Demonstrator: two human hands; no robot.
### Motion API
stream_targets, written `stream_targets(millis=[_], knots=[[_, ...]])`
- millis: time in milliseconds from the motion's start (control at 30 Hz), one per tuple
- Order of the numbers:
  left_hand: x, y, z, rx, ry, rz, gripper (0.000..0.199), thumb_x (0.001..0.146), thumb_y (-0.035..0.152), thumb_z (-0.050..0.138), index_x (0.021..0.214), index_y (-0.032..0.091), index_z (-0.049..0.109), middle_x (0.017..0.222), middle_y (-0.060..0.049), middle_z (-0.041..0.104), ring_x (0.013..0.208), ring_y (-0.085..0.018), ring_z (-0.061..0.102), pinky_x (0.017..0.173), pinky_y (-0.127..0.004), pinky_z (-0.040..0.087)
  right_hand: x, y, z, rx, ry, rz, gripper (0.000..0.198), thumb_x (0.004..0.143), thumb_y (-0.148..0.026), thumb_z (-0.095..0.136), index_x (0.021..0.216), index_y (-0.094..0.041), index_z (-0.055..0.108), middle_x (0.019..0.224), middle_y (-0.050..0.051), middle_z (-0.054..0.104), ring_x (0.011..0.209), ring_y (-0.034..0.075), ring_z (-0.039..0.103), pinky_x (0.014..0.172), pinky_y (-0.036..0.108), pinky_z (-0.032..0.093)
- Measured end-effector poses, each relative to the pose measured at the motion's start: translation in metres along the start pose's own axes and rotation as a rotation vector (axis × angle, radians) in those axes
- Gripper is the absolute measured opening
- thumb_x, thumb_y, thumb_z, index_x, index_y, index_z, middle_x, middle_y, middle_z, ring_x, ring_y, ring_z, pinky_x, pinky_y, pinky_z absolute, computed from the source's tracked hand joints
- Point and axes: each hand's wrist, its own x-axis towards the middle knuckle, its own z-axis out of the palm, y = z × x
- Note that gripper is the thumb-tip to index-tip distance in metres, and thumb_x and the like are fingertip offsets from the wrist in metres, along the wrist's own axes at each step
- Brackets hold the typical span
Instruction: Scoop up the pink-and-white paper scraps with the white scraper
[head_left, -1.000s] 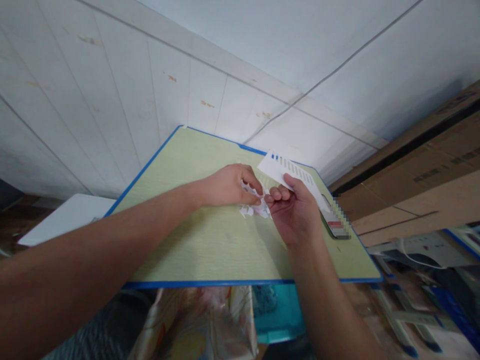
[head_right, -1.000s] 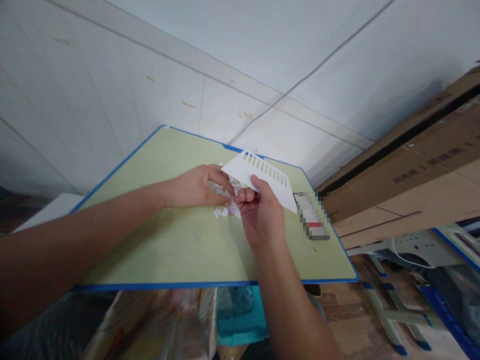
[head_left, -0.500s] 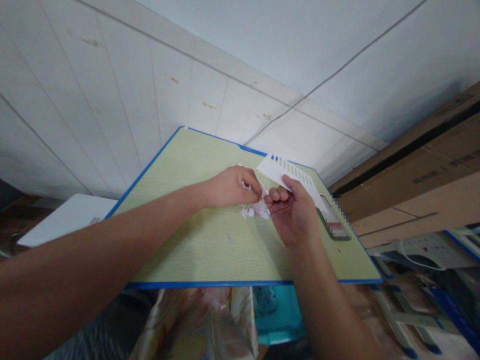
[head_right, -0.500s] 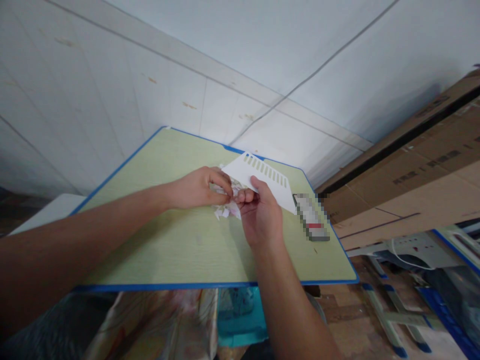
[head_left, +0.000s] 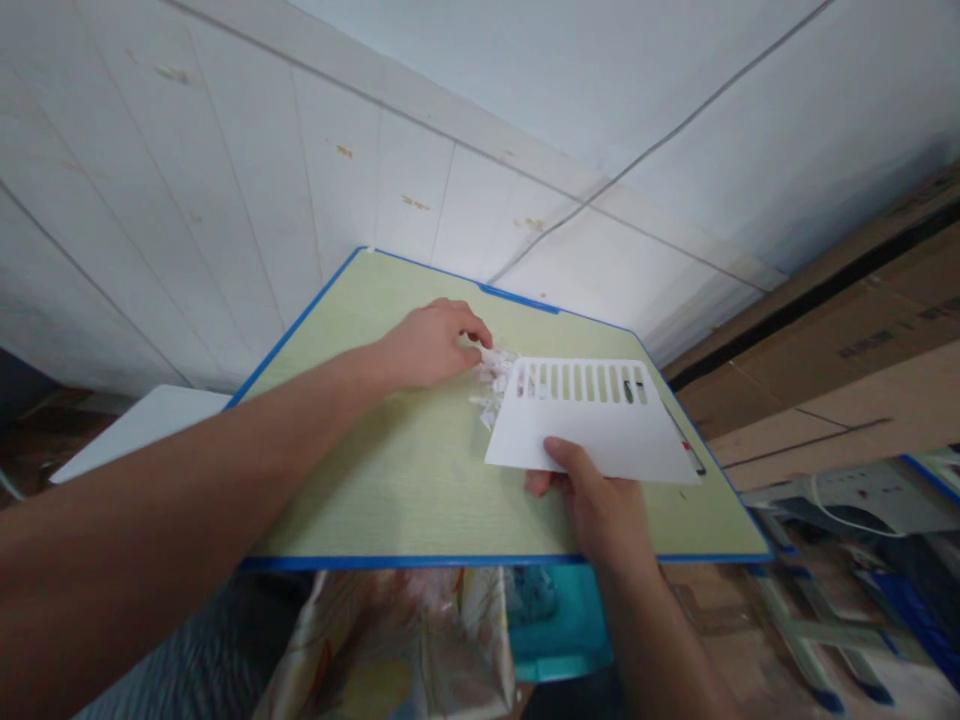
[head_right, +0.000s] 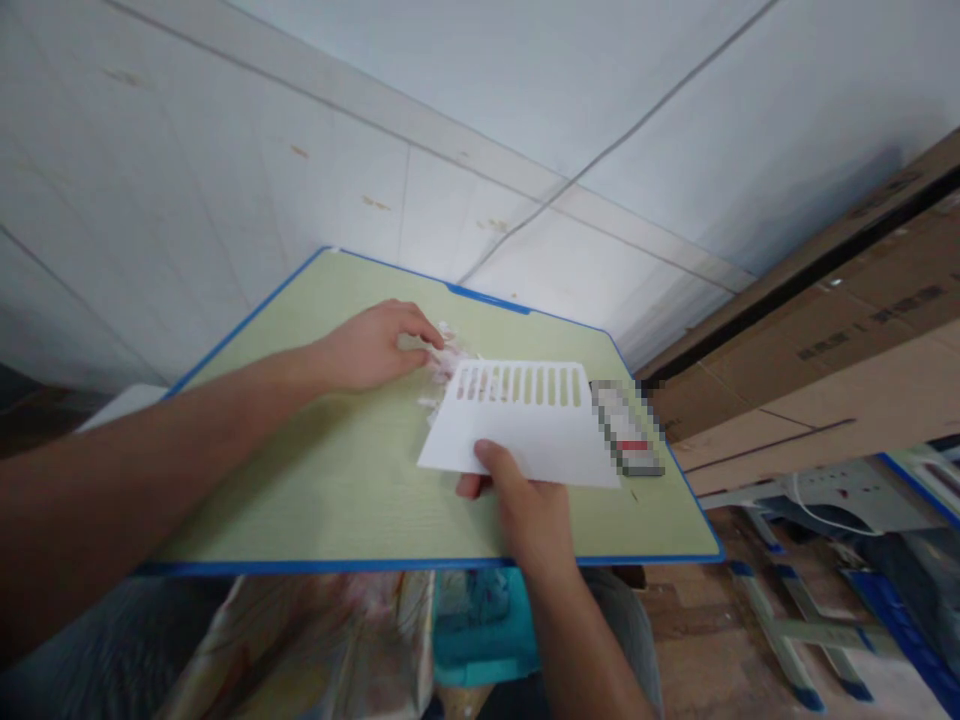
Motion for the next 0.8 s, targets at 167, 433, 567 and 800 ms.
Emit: stream_targets(millis=[167, 433, 567, 800], knots=[[0.003, -0.046, -0.009, 0.222, 0.119, -0.303, 0.040, 0.104, 0.042, 0.076, 0.135, 0.030, 0.097, 0.147, -0.011, 0.088, 0.152, -0.042, 0.074, 0.132, -0.055, 0.061, -0.011, 0.000, 0.008, -0.062, -0.114, 0.014, 0.035, 0.103, -0.048, 0.089, 0.076, -0.028, 0.081, 0.074, 0.006, 0.087, 0.073, 0.028, 0.085, 0.089, 0.041, 0.074], [0.007, -0.081, -0.002, 0.239, 0.193, -0.436, 0.046, 0.100, 0.046, 0.082, 0.140, 0.026, 0.092, 0.156, -0.018, 0.086, 0.158, -0.049, 0.072, 0.137, -0.065, 0.056, -0.001, 0.011, 0.010, -0.089, -0.278, 0.074, 0.047, 0.101, -0.067, 0.092, 0.077, -0.028, 0.082, 0.088, 0.013, 0.095, 0.089, 0.034, 0.095, 0.099, 0.048, 0.079], [0.008, -0.083, 0.000, 0.249, 0.214, -0.428, 0.042, 0.101, 0.047, 0.077, 0.133, 0.025, 0.093, 0.153, -0.021, 0.087, 0.154, -0.051, 0.074, 0.133, -0.067, 0.058, -0.006, 0.011, 0.007, -0.114, -0.277, 0.074, 0.047, 0.099, -0.073, 0.088, 0.080, -0.029, 0.086, 0.091, 0.012, 0.096, 0.093, 0.035, 0.094, 0.110, 0.053, 0.077], [0.006, -0.083, -0.006, 0.178, 0.256, -0.431, 0.035, 0.093, 0.036, 0.077, 0.123, 0.027, 0.091, 0.142, -0.020, 0.087, 0.148, -0.049, 0.074, 0.130, -0.065, 0.060, -0.016, 0.026, 0.018, -0.059, -0.175, -0.002, 0.043, 0.097, -0.070, 0.086, 0.076, -0.033, 0.082, 0.087, 0.008, 0.093, 0.100, 0.037, 0.093, 0.125, 0.055, 0.070]])
